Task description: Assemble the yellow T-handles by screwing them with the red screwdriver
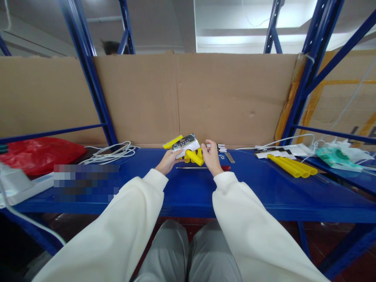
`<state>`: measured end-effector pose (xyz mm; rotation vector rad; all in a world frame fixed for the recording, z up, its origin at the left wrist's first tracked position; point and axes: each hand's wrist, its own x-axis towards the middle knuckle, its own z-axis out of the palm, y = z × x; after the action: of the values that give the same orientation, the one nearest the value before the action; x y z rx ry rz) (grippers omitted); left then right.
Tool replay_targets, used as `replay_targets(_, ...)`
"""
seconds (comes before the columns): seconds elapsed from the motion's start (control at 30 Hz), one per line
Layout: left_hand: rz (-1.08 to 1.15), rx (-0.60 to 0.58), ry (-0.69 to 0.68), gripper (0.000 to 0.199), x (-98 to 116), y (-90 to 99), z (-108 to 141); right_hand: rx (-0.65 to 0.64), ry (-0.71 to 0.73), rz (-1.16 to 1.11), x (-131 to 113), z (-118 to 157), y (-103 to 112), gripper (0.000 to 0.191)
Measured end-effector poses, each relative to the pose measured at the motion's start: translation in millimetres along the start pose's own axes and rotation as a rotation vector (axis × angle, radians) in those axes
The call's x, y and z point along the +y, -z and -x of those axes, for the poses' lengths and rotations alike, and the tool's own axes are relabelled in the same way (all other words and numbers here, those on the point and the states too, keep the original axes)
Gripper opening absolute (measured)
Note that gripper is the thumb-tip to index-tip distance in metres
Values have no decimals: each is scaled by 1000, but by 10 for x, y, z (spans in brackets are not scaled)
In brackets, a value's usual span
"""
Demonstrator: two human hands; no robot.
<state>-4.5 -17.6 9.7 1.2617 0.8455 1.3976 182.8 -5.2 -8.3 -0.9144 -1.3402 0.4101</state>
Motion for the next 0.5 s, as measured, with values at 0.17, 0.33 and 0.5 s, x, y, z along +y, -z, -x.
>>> replay_targets(0.17, 10, 26, 9, 26, 13, -16, 17, -198, -274, -89, -80, 9, 12, 28)
replay_targets(0.33, 1, 145, -79, 30, -36, 24, -63, -347, -326, -202, -134, 63, -18, 31)
replay_targets(0.5, 24, 169, -94, 39, -51, 81, -122, -405, -330, -308, -133, 68, -7, 39)
